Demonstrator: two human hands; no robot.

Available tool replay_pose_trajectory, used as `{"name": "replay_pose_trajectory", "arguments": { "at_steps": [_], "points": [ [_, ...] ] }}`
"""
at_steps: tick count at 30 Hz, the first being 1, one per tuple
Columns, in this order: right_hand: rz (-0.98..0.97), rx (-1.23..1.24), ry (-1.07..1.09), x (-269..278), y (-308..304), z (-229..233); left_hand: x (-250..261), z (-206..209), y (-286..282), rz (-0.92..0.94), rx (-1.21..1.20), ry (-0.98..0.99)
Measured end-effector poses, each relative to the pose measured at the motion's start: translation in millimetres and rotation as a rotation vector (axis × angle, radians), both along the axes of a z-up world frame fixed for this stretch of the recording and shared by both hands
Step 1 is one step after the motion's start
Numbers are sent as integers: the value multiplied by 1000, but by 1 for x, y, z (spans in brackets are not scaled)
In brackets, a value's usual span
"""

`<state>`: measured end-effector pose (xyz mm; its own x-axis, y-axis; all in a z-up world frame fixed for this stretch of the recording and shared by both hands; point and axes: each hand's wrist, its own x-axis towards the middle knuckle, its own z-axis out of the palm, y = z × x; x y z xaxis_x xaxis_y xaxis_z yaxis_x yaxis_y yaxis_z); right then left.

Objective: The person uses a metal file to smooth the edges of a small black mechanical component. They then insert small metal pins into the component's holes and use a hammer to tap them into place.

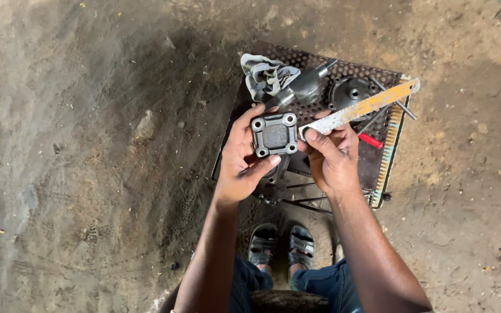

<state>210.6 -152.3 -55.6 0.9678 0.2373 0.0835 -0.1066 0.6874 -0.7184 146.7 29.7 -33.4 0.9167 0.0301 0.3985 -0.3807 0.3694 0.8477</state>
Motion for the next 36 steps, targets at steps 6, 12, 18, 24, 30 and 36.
{"name": "replay_pose_trajectory", "arguments": {
  "at_steps": [6, 12, 18, 24, 30, 36],
  "points": [
    [37, 30, -15, 3, 0, -3, 2, -1, 2, 8, 14, -16],
    [-8, -90, -43, 0, 1, 5, 3, -3, 5, -28, -9, 42],
    [-49, -183, -113, 1, -2, -2, -1, 0, 6, -29, 9, 38],
    [-55, -141, -63, 4, -2, -14, 4, -2, 3, -42, -17, 82],
    [-51, -41, 25, 5, -2, -24, 5, -5, 2, 141, 301, -30],
    [4, 41, 46, 4, 0, -25, 4, 5, 3, -21, 169, 244]
  ]
}}
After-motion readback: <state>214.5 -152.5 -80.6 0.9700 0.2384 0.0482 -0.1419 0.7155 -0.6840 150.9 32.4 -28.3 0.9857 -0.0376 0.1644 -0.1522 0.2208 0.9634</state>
